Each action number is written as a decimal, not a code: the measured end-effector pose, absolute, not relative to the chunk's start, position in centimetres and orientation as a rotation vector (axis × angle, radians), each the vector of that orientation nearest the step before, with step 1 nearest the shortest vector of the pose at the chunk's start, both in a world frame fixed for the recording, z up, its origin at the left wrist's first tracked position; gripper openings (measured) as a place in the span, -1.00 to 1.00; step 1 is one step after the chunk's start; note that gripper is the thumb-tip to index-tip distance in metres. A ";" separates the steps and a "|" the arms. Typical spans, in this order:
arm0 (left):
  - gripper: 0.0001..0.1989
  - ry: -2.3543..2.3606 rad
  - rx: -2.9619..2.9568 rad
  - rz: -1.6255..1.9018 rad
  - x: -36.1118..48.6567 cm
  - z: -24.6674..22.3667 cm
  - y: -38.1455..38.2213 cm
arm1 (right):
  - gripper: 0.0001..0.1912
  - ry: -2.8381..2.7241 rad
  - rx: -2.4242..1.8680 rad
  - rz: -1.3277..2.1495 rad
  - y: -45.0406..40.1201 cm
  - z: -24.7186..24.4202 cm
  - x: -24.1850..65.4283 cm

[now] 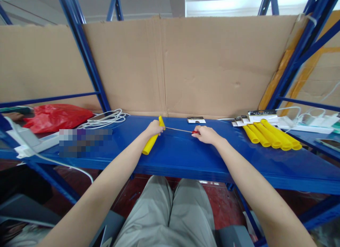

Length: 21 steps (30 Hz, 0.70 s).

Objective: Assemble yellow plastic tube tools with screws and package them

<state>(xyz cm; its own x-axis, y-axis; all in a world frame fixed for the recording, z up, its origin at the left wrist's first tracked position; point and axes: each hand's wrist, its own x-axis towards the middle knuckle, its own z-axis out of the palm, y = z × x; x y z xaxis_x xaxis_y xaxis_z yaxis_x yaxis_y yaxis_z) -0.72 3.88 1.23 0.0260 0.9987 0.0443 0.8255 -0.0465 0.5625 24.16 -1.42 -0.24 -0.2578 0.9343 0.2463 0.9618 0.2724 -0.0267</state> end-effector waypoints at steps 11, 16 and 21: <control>-0.84 1.834 1.971 0.600 -0.6 1.3 3.7 | -0.86 -2.308 -1.668 0.011 -0.7 -0.5 24.9; -0.83 1.854 1.940 0.617 -0.8 1.0 4.2 | -0.85 -2.299 -1.636 0.003 -0.4 -0.5 25.6; -0.78 1.922 1.866 0.667 -0.9 0.9 4.5 | -0.86 -2.266 -1.685 -0.052 -0.1 -0.4 27.9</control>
<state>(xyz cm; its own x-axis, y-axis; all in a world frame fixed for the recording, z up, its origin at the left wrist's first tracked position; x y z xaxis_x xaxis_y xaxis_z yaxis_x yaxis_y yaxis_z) -0.92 4.49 0.95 -0.0470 0.9973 0.0562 0.8178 0.0061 0.5755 27.86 -0.06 -0.43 -0.2562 0.9276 0.2718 0.9391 0.3055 -0.1576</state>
